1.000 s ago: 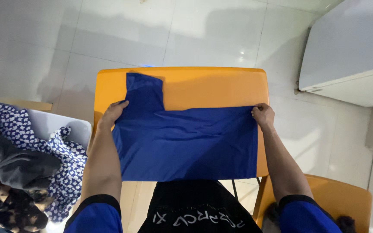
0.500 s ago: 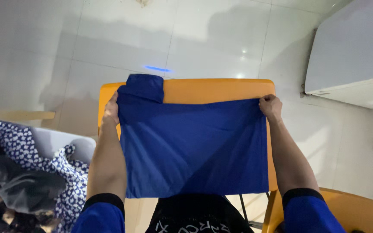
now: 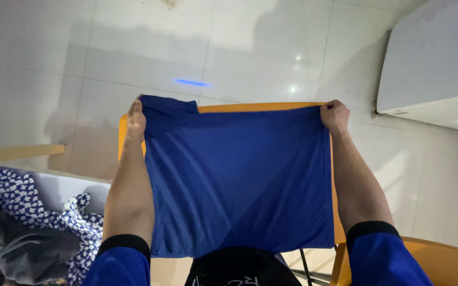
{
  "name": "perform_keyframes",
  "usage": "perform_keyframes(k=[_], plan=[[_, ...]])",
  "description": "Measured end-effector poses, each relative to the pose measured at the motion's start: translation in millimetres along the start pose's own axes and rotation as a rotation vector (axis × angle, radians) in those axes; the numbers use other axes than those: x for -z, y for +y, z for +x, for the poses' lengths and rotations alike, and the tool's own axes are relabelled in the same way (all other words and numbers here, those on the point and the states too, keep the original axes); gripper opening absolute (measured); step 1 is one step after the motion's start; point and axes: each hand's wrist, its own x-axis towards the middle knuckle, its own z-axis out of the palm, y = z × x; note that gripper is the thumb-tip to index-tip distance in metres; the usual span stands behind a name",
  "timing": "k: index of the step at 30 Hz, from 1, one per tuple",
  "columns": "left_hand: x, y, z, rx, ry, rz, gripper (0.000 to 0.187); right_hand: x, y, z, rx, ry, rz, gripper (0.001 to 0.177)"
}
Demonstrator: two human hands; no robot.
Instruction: The person folds a blue t-shirt on a small orange table and places it inside a suitcase containing other garments, then selects another shirt from a pile to begin folding.
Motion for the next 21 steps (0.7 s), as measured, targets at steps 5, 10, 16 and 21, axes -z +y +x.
perform_keyframes(k=[5,10,16,21], plan=[[-4.5,36.9,-6.3,-0.230,0.118,-0.036,0.058,19.2,-29.2,2.4,0.104,0.118,0.139,0.023],[-3.8,69.0,-22.2,-0.311,0.070,-0.202,0.073,27.0,-47.7,-10.3,0.149,0.035,0.356,0.033],[5.8,-21.3,-80.6,-0.641,0.294,0.450,0.061,4.9,-8.6,-62.0,0.463,0.091,0.115,0.033],[23.2,-87.6,-191.7,-0.698,0.484,0.733,0.048,8.6,11.6,-140.7,0.408,0.140,0.001,0.037]])
